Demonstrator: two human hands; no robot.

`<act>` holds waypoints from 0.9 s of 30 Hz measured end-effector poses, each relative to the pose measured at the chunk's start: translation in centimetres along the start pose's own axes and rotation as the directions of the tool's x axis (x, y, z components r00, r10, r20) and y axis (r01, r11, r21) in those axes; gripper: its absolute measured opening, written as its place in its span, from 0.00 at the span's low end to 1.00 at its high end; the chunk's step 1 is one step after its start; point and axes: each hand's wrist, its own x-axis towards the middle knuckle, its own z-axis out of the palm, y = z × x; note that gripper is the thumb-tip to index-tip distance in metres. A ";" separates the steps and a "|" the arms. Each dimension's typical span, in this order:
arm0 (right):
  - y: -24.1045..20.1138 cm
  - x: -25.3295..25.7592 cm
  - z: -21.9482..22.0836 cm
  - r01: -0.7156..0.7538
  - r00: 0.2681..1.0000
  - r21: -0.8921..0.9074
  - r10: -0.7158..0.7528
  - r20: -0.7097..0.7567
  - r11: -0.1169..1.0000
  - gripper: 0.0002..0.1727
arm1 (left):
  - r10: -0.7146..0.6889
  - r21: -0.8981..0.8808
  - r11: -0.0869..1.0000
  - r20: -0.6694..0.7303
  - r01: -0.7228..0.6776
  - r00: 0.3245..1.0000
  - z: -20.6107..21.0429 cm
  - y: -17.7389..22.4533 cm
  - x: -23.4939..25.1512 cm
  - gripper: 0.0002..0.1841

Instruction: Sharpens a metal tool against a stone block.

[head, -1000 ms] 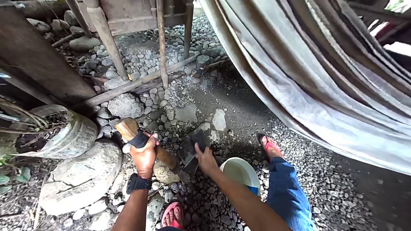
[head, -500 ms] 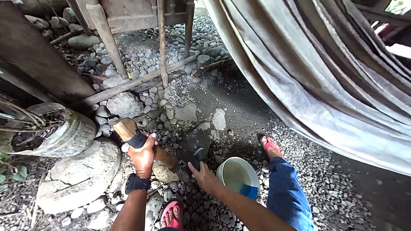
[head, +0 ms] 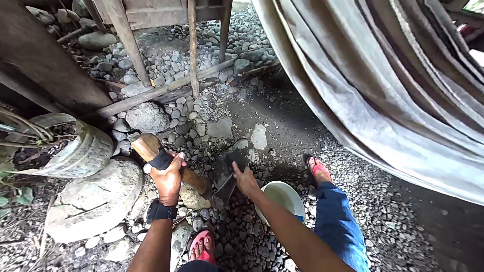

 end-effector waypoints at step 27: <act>-1.8 -0.6 -0.2 -0.040 0.999 -0.017 0.041 0.032 0.999 0.35 | 0.025 0.024 0.999 -0.010 -0.025 1.000 0.4 0.4 0.0 0.08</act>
